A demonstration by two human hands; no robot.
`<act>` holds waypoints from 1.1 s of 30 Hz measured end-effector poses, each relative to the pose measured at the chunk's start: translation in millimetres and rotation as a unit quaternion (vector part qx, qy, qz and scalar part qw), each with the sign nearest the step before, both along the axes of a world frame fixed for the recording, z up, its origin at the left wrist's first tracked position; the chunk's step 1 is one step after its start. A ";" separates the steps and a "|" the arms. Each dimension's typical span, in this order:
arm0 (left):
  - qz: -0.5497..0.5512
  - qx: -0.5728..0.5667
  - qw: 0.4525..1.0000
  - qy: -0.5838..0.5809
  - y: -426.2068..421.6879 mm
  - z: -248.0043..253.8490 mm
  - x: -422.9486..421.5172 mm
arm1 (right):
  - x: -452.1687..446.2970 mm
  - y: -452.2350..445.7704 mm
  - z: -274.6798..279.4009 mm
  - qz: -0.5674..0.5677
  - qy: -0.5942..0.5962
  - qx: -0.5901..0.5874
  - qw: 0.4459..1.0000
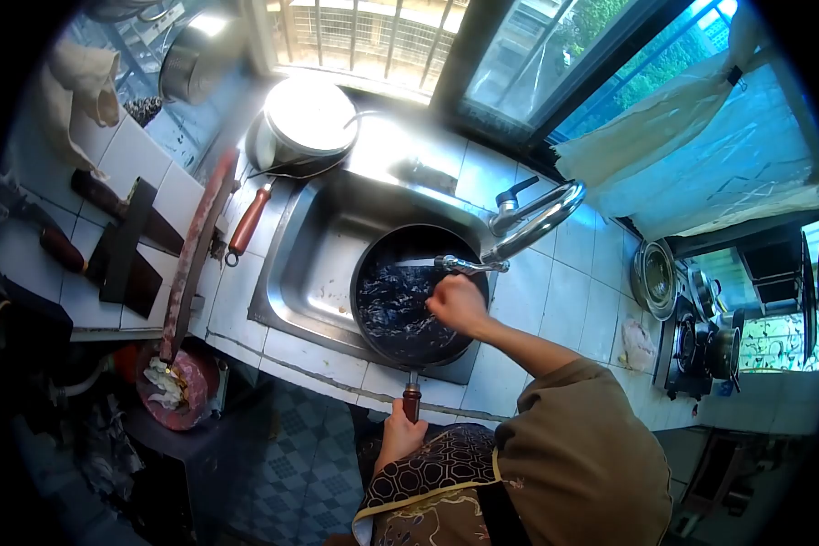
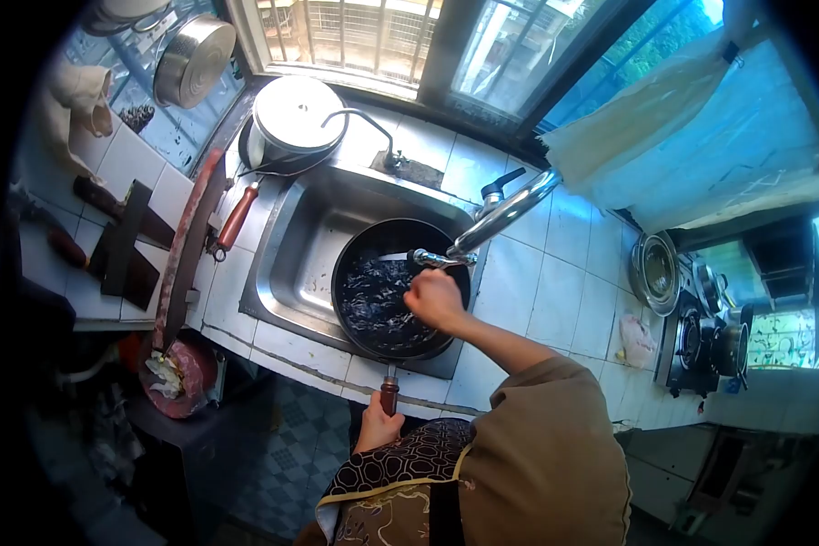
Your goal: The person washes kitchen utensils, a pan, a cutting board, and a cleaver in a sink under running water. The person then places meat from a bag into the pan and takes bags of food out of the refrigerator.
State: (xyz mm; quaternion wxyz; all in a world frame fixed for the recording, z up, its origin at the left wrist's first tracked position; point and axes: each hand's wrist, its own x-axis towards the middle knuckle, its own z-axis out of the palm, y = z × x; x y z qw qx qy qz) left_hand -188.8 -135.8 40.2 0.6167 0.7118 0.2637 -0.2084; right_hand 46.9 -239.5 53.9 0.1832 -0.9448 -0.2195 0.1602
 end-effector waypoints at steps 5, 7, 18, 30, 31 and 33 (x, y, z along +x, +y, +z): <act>0.027 -0.035 0.999 0.019 5.0 6.9 5.0 | 88.6 -105.5 -7.4 -0.350 -0.199 0.082 0.912; 0.021 -0.022 0.999 0.023 7.9 10.2 8.3 | 144.0 -144.0 -22.3 -0.328 -0.285 0.146 0.889; 0.012 -0.042 0.997 0.066 10.1 24.6 13.2 | 214.9 -152.3 -1.0 -0.212 -0.199 0.109 0.951; 0.001 -0.011 0.999 0.046 3.5 19.8 9.8 | -69.4 67.5 -33.3 0.043 0.123 0.219 0.967; -0.013 0.019 0.999 0.039 3.0 20.7 9.5 | -71.3 87.3 -29.8 0.053 0.151 0.170 0.972; -0.025 0.052 0.998 0.030 1.6 26.2 11.4 | -68.7 111.0 -37.9 -0.022 0.128 0.182 0.975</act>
